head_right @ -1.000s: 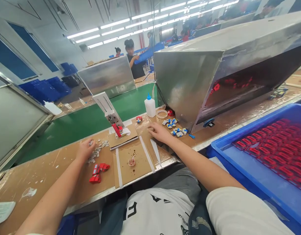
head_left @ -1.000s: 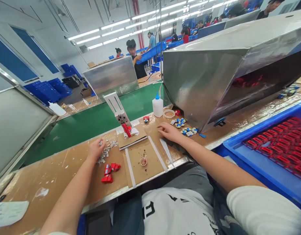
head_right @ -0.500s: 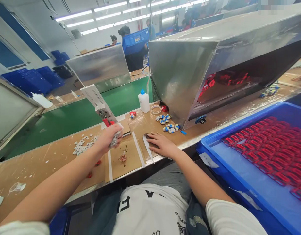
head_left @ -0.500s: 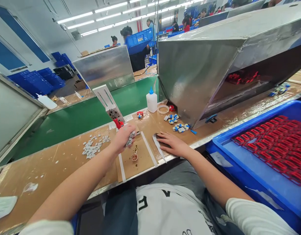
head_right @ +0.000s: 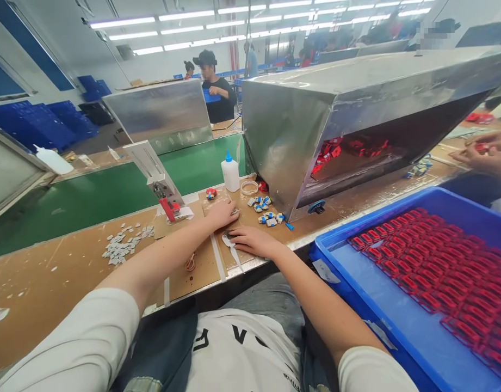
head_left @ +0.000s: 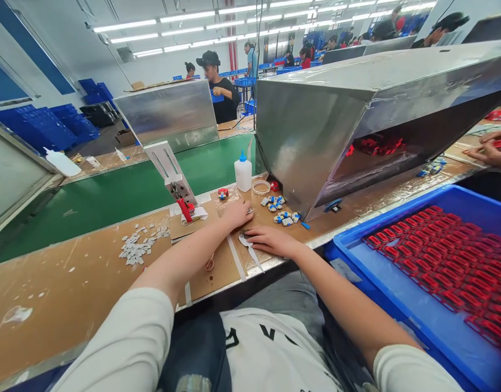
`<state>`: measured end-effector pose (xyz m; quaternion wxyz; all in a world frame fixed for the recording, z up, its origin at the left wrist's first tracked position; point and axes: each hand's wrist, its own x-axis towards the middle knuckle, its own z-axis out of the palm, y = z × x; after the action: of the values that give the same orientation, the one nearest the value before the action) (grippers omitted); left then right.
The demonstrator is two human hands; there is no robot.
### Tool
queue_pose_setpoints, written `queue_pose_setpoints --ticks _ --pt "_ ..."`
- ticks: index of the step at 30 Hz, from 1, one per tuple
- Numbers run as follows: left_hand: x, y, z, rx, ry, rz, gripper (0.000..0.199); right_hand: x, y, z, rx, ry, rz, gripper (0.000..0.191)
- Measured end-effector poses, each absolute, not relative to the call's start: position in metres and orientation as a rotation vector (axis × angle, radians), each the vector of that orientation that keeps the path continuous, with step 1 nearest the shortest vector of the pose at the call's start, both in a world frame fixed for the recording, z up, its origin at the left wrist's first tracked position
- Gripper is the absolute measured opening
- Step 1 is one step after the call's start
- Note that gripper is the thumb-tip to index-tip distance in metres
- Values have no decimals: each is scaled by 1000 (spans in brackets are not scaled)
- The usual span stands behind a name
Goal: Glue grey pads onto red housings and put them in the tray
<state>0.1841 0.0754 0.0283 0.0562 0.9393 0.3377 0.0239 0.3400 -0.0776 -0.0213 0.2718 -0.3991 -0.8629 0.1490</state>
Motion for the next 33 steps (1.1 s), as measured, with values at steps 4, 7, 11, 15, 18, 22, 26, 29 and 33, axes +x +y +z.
queue_pose_setpoints --ticks 4,7,11,15,18,22,26,29,33 --pt "173 78 31 2919 923 91 47 338 -67 -3 -1029 -2410 368 32" --pt "164 82 34 2920 848 118 48 339 -64 10 -1016 -2345 389 34" --pt "155 90 35 2857 752 207 42 351 -52 18 -1267 -2106 358 33" --pt "148 98 36 2789 695 345 44 365 -35 19 -1584 -1937 250 29" --pt "142 102 40 2757 675 436 39 364 -30 21 -1646 -1926 217 26" --pt "139 107 46 2736 691 506 35 346 -27 27 -1654 -2032 273 25" --pt "138 105 56 2698 657 447 32 317 -27 32 -1656 -2131 298 25" --pt "121 87 77 2658 692 473 38 304 -44 34 -1592 -2047 279 28" --pt "48 33 103 2609 937 625 49 339 -90 50 -1355 -1307 -192 34"
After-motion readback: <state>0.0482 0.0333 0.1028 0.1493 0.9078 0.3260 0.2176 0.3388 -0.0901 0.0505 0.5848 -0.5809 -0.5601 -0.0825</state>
